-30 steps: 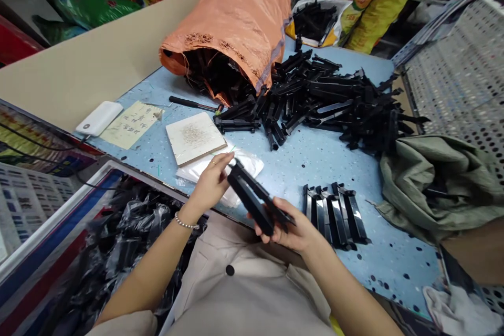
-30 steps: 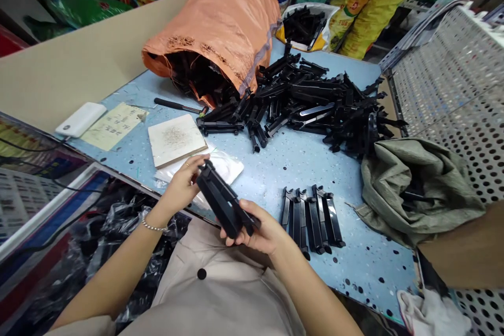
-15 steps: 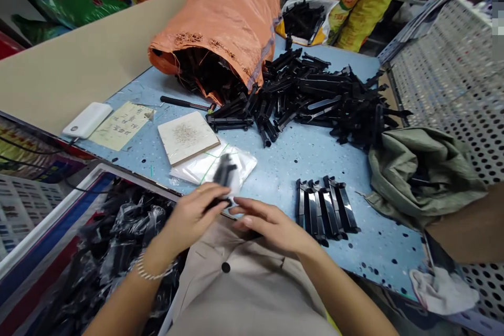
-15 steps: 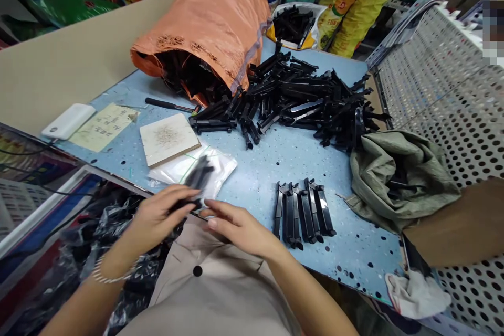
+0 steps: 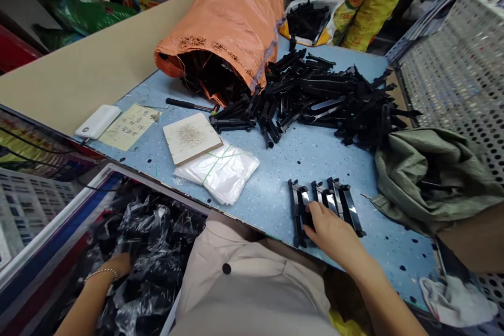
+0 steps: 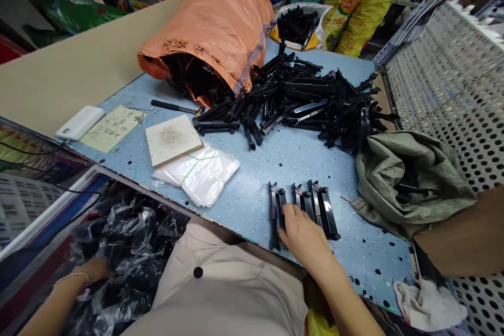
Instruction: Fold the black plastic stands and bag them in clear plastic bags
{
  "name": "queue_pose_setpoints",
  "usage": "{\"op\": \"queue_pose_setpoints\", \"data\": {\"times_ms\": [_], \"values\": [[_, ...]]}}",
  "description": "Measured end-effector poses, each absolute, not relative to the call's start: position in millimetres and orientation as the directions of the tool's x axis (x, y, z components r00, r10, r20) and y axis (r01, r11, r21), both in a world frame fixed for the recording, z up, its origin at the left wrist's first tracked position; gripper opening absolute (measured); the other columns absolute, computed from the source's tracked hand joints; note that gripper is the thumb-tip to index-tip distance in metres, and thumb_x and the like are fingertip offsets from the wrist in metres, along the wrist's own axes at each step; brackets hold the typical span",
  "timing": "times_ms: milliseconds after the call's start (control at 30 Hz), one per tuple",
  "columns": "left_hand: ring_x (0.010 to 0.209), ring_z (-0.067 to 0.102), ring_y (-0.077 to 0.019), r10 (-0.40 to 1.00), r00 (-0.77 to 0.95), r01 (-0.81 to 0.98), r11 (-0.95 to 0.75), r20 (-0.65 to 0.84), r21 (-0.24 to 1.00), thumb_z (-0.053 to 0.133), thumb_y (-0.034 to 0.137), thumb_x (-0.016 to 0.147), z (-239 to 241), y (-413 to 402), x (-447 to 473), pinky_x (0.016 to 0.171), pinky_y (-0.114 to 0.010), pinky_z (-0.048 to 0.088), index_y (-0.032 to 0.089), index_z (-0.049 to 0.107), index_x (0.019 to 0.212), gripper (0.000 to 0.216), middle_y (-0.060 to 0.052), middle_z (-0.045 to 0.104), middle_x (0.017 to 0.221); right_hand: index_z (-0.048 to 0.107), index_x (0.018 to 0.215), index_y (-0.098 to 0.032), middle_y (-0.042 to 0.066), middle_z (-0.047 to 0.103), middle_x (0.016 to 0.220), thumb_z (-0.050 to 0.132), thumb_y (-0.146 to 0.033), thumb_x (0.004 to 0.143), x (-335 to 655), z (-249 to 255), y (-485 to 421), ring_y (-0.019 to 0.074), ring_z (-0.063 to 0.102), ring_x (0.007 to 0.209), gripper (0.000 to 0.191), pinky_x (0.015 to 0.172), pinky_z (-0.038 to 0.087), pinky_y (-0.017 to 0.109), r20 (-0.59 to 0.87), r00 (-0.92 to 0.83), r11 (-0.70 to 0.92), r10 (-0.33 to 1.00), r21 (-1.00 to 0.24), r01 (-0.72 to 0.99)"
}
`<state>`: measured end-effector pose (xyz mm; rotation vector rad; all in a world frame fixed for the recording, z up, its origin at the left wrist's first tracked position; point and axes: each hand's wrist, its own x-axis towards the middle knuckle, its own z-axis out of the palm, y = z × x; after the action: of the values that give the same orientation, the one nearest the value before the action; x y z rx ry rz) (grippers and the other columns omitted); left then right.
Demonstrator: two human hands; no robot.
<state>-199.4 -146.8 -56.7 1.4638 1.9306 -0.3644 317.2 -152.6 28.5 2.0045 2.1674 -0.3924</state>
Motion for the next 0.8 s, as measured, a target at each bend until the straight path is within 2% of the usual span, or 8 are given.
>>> {"op": "queue_pose_setpoints", "data": {"times_ms": [133,233,300,367,467,567,700,800], "values": [[0.067,0.064,-0.0285,0.797,-0.081,0.958,0.227,-0.598,0.173,0.052,0.038,0.074,-31.3,-103.6,-141.6,0.067,-0.036,0.044,0.021,0.051,0.051,0.028,-0.008,0.063,0.059,0.045,0.122,-0.014,0.017,0.067,0.110,0.049,-0.018,0.085,311.8,22.2,-152.2,0.0289,0.069,0.090,0.038,0.066,0.047,0.033,-0.297,-0.031,-0.020,0.954,-0.166,0.986],[0.067,0.060,-0.0221,0.970,0.127,0.930,-0.044,-0.207,0.365,0.040,0.042,0.089,2.9,-70.8,-62.2,0.066,-0.031,0.043,0.021,0.059,0.068,0.035,-0.006,0.064,0.068,0.043,0.129,-0.011,0.018,0.069,0.103,0.048,-0.021,0.086,311.0,14.2,-142.7,0.0310,0.069,0.089,0.045,0.070,0.048,0.036,-0.291,0.049,-0.116,0.955,-0.218,0.969],[0.078,0.060,-0.0215,0.956,0.283,0.843,-0.283,0.070,0.457,0.048,0.040,0.089,16.1,-56.2,-10.7,0.072,-0.031,0.044,0.020,0.065,0.082,0.027,-0.008,0.066,0.082,0.047,0.129,-0.013,0.018,0.068,0.109,0.049,-0.024,0.086,310.6,8.3,-135.6,0.0315,0.067,0.098,0.045,0.077,0.048,0.038,-0.256,0.063,-0.148,0.965,-0.327,0.934],[0.087,0.058,-0.0235,0.920,0.329,0.797,-0.391,0.211,0.461,0.056,0.033,0.085,17.3,-44.1,24.4,0.074,-0.033,0.045,0.017,0.067,0.087,0.019,-0.011,0.066,0.093,0.052,0.126,-0.017,0.016,0.067,0.114,0.052,-0.029,0.084,309.4,3.3,-130.3,0.0301,0.064,0.104,0.044,0.083,0.048,0.039,-0.233,0.066,-0.174,0.970,-0.484,0.858],[0.078,0.057,-0.0200,0.954,0.252,0.723,-0.295,0.160,0.624,0.061,0.023,0.081,6.9,-23.4,36.0,0.069,-0.031,0.044,0.017,0.064,0.070,0.013,-0.007,0.063,0.081,0.058,0.121,-0.021,0.010,0.068,0.107,0.057,-0.035,0.081,305.1,-0.5,-125.4,0.0265,0.064,0.100,0.043,0.084,0.048,0.039,-0.264,0.105,-0.271,0.959,-0.737,0.619],[0.064,0.053,-0.0145,0.989,0.130,0.436,0.005,-0.069,0.900,0.072,0.029,0.071,0.3,-1.9,15.8,0.061,-0.028,0.043,0.018,0.058,0.061,0.020,-0.001,0.059,0.066,0.062,0.116,-0.020,0.006,0.069,0.098,0.065,-0.037,0.078,295.0,3.2,-118.8,0.0215,0.063,0.091,0.042,0.082,0.049,0.035,-0.349,0.051,-0.352,0.936,-0.916,0.190],[0.060,0.054,-0.0121,0.912,0.207,-0.035,0.369,-0.355,0.929,0.082,0.040,0.059,4.2,9.3,-6.5,0.057,-0.025,0.043,0.014,0.067,0.070,0.032,-0.003,0.063,0.067,0.069,0.102,-0.019,0.002,0.069,0.083,0.074,-0.033,0.072,268.1,17.6,-98.2,0.0136,0.059,0.070,0.034,0.066,0.048,0.025,-0.410,-0.155,-0.437,0.899,-0.865,-0.248],[0.053,0.048,-0.0079,0.901,0.201,-0.114,0.411,-0.384,0.904,0.086,0.034,0.051,7.6,3.0,-2.3,0.050,-0.021,0.037,0.013,0.064,0.065,0.033,0.001,0.059,0.059,0.071,0.088,-0.017,0.001,0.067,0.075,0.078,-0.031,0.068,236.5,25.2,-74.4,0.0104,0.056,0.060,0.026,0.059,0.046,0.022,-0.416,-0.291,-0.506,0.861,-0.751,-0.424]]}}
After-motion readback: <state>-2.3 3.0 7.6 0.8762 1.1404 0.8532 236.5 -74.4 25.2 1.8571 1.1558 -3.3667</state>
